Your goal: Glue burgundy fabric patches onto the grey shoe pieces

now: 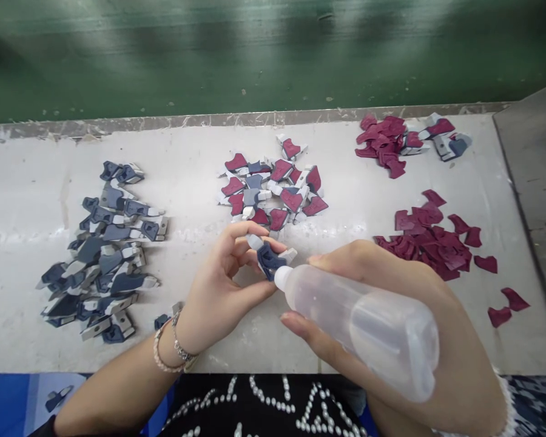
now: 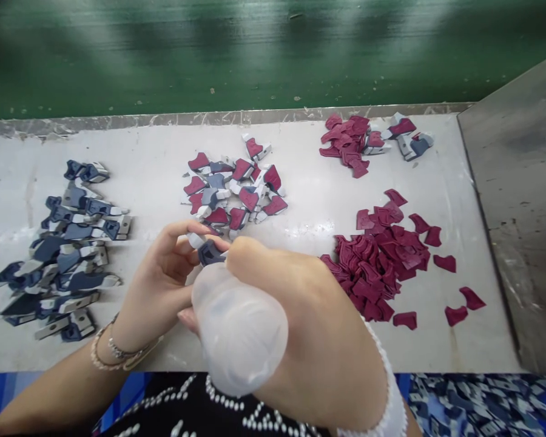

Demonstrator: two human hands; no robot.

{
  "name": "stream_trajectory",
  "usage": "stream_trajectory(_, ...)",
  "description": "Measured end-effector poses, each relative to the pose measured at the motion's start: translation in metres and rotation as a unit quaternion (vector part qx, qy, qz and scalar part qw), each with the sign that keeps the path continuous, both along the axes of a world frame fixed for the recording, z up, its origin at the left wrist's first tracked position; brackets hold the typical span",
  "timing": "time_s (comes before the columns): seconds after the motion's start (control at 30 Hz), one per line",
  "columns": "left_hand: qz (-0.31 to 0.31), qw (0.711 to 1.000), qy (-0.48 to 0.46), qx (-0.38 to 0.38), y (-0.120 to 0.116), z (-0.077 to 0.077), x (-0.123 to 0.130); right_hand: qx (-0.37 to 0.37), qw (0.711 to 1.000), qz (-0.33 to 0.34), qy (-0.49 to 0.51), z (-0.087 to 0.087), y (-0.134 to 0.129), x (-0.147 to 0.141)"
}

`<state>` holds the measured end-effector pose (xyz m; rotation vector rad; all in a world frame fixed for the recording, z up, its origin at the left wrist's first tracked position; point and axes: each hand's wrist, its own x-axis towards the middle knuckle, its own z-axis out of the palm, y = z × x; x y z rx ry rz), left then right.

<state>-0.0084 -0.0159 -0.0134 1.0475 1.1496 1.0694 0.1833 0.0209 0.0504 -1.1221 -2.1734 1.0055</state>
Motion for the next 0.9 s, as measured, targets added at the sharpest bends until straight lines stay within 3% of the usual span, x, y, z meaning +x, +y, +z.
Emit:
stream_trajectory(0.33, -0.015, 0.999, 0.044, 0.008, -0.0010, 0.0014, 0.0014, 0.017, 1.000, 0.006, -0.010, 0.0004, 0.0031, 0.0006)
stream_trajectory(0.63, 0.013, 0.998, 0.053, 0.009, 0.0012, 0.0018, -0.0018, -0.032, 0.999, 0.017, -0.011, 0.0024, 0.0033, 0.0019)
stream_trajectory(0.9, 0.005, 0.996, 0.089, 0.031, 0.0005, 0.0031, -0.0008, -0.011, 1.000, 0.001, -0.007, 0.0015, 0.0025, 0.0021)
